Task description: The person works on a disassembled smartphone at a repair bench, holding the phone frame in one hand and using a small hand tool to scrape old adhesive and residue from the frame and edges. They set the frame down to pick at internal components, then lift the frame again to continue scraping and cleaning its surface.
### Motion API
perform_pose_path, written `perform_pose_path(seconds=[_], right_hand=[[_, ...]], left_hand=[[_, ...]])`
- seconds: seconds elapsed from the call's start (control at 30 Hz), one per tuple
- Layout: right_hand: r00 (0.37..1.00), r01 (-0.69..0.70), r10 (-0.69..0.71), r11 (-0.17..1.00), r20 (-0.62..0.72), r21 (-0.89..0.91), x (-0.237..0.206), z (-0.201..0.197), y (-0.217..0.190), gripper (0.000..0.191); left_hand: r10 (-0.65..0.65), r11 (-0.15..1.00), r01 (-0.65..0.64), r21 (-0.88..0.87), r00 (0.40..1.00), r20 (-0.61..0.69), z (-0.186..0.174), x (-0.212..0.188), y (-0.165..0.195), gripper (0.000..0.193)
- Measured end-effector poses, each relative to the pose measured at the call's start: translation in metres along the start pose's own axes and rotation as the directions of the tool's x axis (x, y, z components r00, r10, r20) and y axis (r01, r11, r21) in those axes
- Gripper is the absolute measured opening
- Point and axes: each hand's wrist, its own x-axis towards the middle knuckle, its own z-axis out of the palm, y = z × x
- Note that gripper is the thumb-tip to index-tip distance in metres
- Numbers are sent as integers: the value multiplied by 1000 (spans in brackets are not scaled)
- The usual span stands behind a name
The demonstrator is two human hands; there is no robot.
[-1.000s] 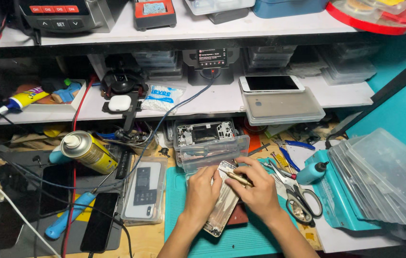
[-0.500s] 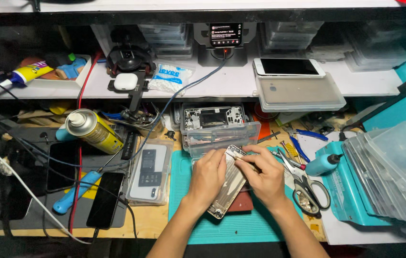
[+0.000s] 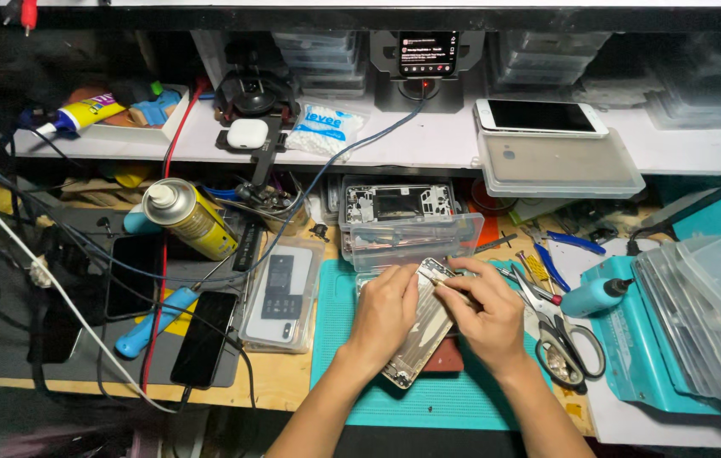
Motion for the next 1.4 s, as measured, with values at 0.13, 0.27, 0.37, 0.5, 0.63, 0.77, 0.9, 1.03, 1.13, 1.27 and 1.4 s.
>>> perform_pose_path(seconds=[0.13,0.27,0.37,0.5,0.63,0.77,0.9,1.03,1.13,1.27,1.4], right_hand=[[998,55,-55,998,-1,-8,1,0,-1,18],[999,45,-45,999,-8,-6,-1,2,-2,14],[999,42,-42,999,0,6,0,1,-3,14],[999,35,-35,999,-6,2,1,2,-6,20],[998,51,-49,998,-33,46,-1,3,-6,16],[999,49,-48,998,-27,42,-3,4,-3,17],[998,54,-52,997,-35,54,-3,6,-2,16],[1000,7,-8,998,6,58,1,2,-1,17],[999,-18,16,998,36,66,3,-1,-2,18],[991,-114,106,989,87,90,2,-5,-1,18],[985,-137,127,987,113,87,-1,-8,7,17]], left_hand=[[-4,1000,4,-10,1000,-3,-4,-1,1,20],[16,1000,-16,-11,1000,16,-9,-3,3,23],[-10,999,12,-33,999,38,-12,-5,5,26],[33,997,-33,-66,999,9,-14,-6,5,27],[38,996,-36,-84,999,26,-14,-5,5,28],[18,997,-13,-75,997,69,-16,-6,7,31],[6,994,7,-112,994,109,-21,-7,9,35],[34,988,-14,-155,991,127,-29,-8,8,39],[-183,916,234,-326,966,181,-29,-9,13,45],[-317,828,379,-414,924,211,-30,-13,16,38],[-374,844,401,-357,916,147,-32,-16,7,29]])
